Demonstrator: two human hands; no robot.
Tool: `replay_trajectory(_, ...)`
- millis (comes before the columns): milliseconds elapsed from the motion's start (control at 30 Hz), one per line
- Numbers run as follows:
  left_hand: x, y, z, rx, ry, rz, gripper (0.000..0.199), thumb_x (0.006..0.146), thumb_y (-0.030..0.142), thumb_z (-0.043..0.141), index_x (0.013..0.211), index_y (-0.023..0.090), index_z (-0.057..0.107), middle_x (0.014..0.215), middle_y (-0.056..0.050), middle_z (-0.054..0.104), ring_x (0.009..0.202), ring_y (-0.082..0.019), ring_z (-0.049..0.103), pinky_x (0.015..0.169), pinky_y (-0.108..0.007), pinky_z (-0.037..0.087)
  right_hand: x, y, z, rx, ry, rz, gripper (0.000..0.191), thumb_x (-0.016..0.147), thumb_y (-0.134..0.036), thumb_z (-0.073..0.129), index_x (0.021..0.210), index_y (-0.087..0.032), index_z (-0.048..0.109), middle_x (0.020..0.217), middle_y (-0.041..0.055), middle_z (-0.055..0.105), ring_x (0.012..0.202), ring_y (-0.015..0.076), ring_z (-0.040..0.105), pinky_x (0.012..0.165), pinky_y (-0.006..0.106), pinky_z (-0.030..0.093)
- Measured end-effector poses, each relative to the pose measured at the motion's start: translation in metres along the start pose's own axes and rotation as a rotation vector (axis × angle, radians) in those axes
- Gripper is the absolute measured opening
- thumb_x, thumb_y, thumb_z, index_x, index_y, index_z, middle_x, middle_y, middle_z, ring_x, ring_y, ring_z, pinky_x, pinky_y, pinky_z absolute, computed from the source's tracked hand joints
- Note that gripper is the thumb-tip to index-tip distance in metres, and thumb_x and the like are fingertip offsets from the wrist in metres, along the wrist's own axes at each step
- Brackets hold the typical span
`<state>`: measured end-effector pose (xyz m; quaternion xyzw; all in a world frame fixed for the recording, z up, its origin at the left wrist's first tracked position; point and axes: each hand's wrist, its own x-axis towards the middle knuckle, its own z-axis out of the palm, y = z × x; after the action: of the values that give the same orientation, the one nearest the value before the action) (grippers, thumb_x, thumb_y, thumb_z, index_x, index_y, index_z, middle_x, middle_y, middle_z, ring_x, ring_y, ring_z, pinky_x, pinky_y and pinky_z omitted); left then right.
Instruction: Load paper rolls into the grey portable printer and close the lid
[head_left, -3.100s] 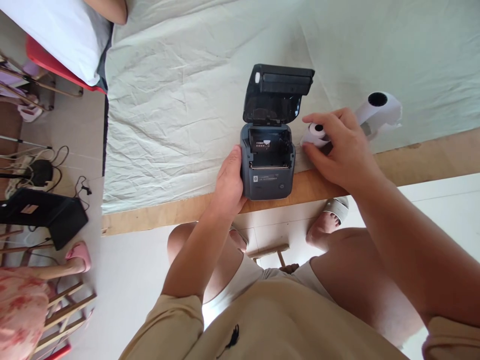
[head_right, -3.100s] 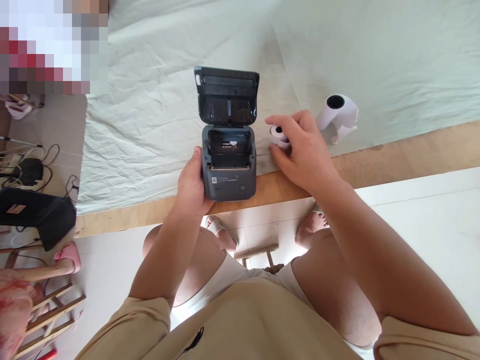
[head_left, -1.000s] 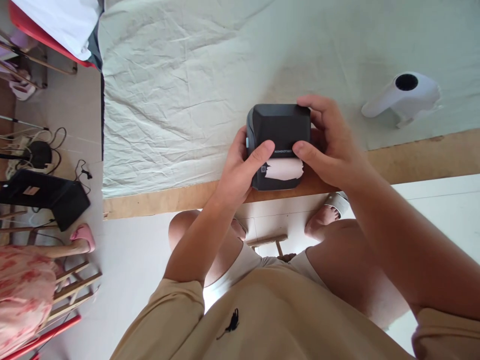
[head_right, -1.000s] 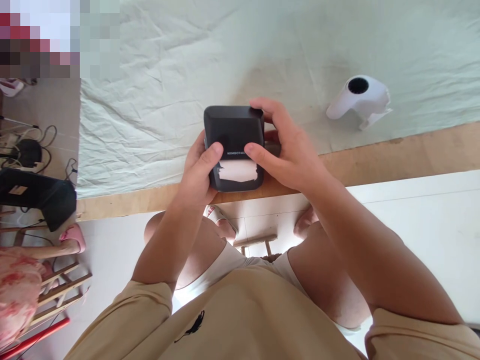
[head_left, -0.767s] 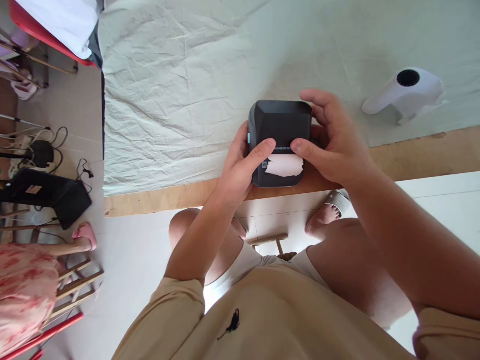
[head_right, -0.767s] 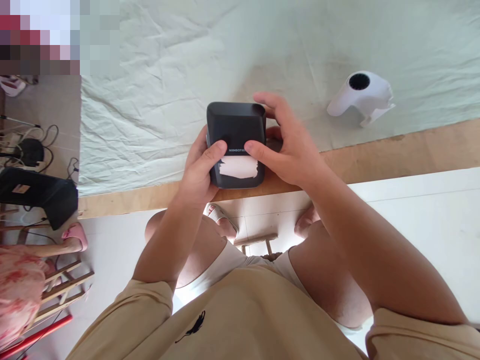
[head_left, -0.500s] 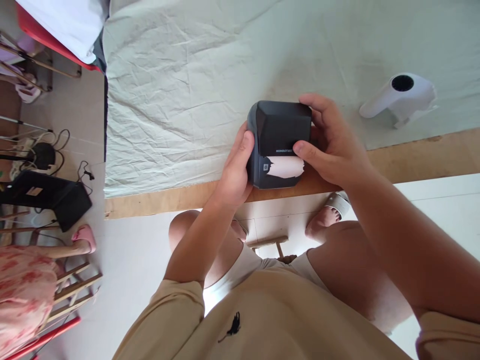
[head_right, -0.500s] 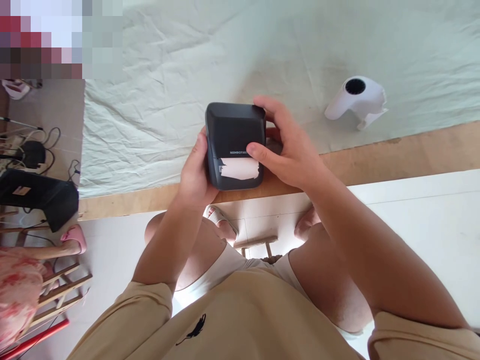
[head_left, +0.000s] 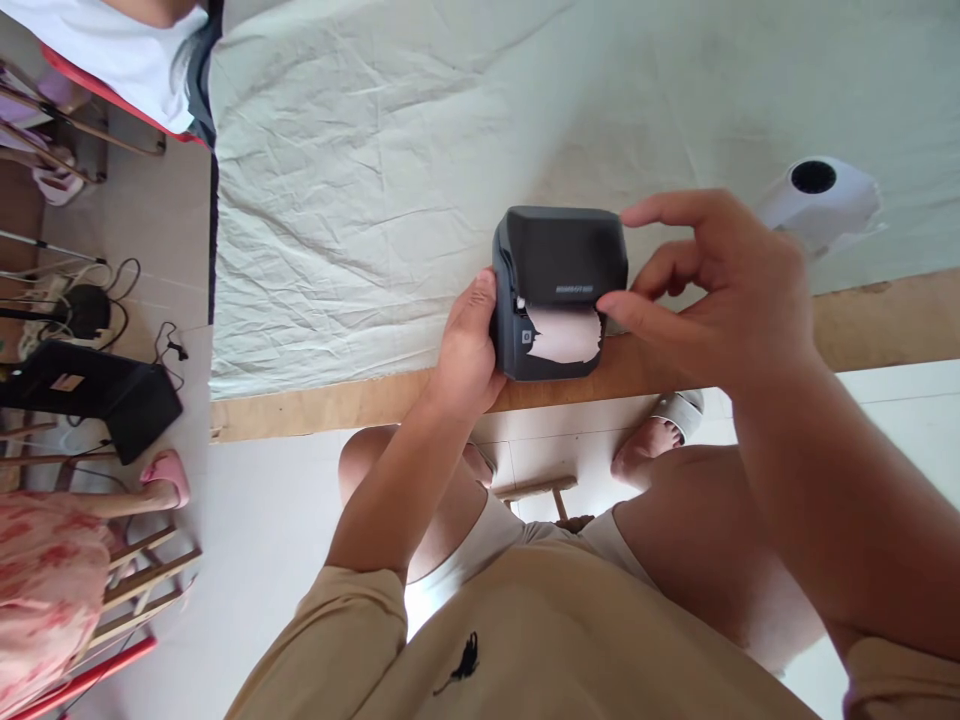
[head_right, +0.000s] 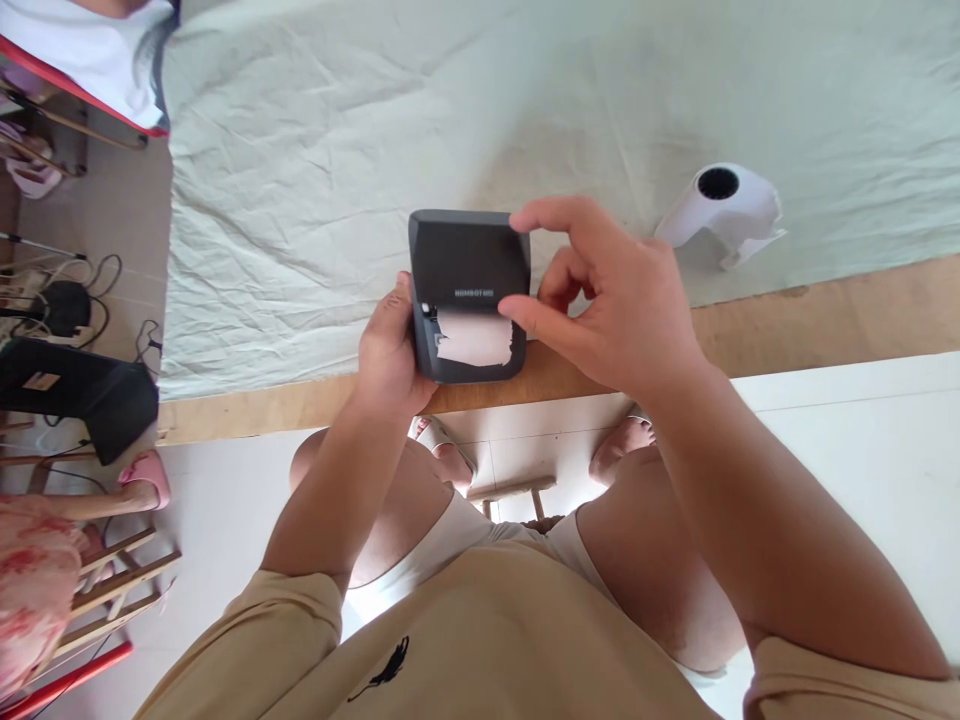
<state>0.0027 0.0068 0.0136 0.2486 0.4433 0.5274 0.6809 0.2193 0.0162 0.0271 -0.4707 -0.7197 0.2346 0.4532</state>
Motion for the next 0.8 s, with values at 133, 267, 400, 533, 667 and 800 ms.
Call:
replay_trajectory(133,0.001,0.0,0.0,0.029,0.03,-0.016,0.051,0.108,0.07,0.073,0.092,0.022,0.075,0.086,-0.002,0.083,0.109,-0.026,0.089,0.097,-0.036,0.073,0.007,-0.018,0.013,0.105,0.271,-0.041,0.026,0.106,-0.053,0.078,0.103,-0.029,0.067,0.073,-0.0059,0.067,0.061,0.0177,0.075,0.049,0.032,0.054)
replay_trajectory(267,-0.002,0.0,0.001,0.098,0.018,0.012,0.054,0.105,0.076,0.074,0.095,0.023,0.076,0.089,-0.002,0.083,0.104,-0.024,0.088,0.093,-0.034,0.072,0.016,-0.02,0.018,-0.035,0.322,-0.111,0.025,0.101,-0.04,0.08,0.089,-0.026,0.064,0.082,-0.0027,0.072,0.063,0.0152,0.072,0.052,0.031,0.049)
replay_trajectory(400,-0.004,-0.001,-0.002,0.192,-0.002,0.078,0.056,0.104,0.077,0.074,0.089,0.023,0.074,0.087,-0.001,0.081,0.099,-0.02,0.084,0.09,-0.029,0.068,0.021,-0.025,0.011,-0.479,-0.004,-0.066,0.007,0.095,-0.03,0.073,0.094,-0.028,0.08,0.07,-0.0016,0.07,0.059,0.0164,0.056,0.061,0.036,0.034)
replay_trajectory(533,-0.006,-0.001,-0.005,0.215,-0.015,0.099,0.055,0.103,0.076,0.078,0.089,0.023,0.076,0.085,0.001,0.078,0.089,-0.016,0.079,0.086,-0.027,0.065,0.027,-0.031,0.006,-0.578,-0.313,0.064,0.021,0.092,-0.036,0.076,0.11,-0.033,0.085,0.066,-0.0013,0.066,0.058,0.0187,0.046,0.061,0.036,0.024)
replay_trajectory(667,-0.008,0.002,0.0,0.17,-0.013,0.039,0.053,0.102,0.074,0.079,0.091,0.022,0.077,0.088,-0.001,0.082,0.085,-0.018,0.081,0.081,-0.03,0.068,0.034,-0.034,-0.001,-0.416,-0.385,0.115,0.045,0.084,-0.034,0.079,0.13,-0.036,0.082,0.097,-0.0012,0.086,0.067,0.0198,0.062,0.062,0.036,0.039)
replay_trajectory(800,-0.007,0.003,0.004,0.113,0.023,0.017,0.049,0.106,0.069,0.077,0.093,0.021,0.078,0.093,-0.002,0.086,0.102,-0.023,0.087,0.094,-0.035,0.073,0.034,-0.035,-0.013,-0.017,-0.223,0.25,0.052,0.078,-0.036,0.08,0.131,-0.035,0.078,0.098,-0.0013,0.084,0.054,0.0128,0.052,0.053,0.034,0.039)
